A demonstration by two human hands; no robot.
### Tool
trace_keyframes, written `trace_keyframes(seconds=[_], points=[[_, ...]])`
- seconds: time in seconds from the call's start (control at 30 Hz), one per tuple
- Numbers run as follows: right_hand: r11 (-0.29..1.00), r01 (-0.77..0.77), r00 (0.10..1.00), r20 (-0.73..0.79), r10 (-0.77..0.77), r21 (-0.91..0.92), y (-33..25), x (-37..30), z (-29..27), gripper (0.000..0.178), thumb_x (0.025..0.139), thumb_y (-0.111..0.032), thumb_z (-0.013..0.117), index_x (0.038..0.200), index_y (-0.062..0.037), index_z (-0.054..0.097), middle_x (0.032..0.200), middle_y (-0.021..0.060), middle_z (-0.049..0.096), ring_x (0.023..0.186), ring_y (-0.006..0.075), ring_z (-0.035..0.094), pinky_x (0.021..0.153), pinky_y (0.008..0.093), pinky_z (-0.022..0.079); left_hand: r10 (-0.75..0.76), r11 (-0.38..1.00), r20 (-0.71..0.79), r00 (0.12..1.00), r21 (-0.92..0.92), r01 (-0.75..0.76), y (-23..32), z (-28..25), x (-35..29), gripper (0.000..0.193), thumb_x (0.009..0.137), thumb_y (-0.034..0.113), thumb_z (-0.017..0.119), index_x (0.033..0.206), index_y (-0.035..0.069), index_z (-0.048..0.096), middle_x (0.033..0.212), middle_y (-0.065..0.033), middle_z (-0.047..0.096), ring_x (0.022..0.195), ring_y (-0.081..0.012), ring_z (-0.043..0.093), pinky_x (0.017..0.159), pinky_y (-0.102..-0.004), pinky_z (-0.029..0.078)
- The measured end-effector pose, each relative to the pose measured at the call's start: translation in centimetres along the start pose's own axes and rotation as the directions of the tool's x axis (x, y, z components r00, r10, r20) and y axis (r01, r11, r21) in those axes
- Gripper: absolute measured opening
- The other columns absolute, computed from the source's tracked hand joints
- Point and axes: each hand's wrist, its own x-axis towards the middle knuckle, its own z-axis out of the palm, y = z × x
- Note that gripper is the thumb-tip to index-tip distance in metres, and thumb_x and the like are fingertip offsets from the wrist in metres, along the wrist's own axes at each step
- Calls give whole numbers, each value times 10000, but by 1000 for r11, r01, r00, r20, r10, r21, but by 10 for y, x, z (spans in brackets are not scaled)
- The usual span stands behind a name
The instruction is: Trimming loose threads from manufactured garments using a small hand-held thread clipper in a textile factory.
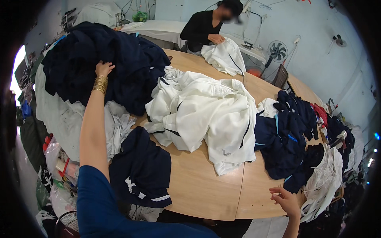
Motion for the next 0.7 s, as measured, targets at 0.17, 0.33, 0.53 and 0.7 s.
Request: trace_keyframes(seconds=[0.17, 0.33, 0.53, 0.7], points=[[991, -95, 994, -39, 99, 99, 25, -11, 5, 292, 887, -177, 559, 1138, -30, 565, 997, 81, 621, 829, 136, 618, 667, 245, 482, -271, 709, 346, 898, 703, -57, 65, 3, -27, 394, 880, 216, 541, 1102, -101, 470, 954, -234, 617, 660, -269, 673, 456, -320, 535], [972, -174, 983, -40, 182, 156, 43, -17, 9, 301, 891, -196, 557, 1143, -32, 560, 966, 73, 628, 821, 140, 622, 657, 243, 478, 190, 394, 639, 746, 646, -654, 137, 13, -31, 398, 863, 375, 542, 1115, 67, 559, 1056, -131, 618, 791, -284, 668, 654, -414, 543], [963, -238, 969, -32, 244, 130, 41, -2, 19, 294, 894, -218, 555, 1137, -53, 566, 948, 48, 633, 812, 127, 616, 659, 240, 473, 361, -215, 313, 878, 944, -249, 154, 12, 23, 715, 735, 683, 506, 1363, 390, 330, 1493, -22, 175, 1347, -437, 58, 913, -763, 122], [940, -332, 943, 18, 331, 74, 49, 0, 37, 295, 889, -229, 563, 1135, -66, 570, 940, 25, 632, 811, 111, 608, 664, 242, 467, -14, -11, 199, 980, 980, -199, 69, -31, 68, 840, 635, 685, 608, 1371, 434, 289, 1511, 0, 123, 1366, -408, -54, 928, -774, 66]])
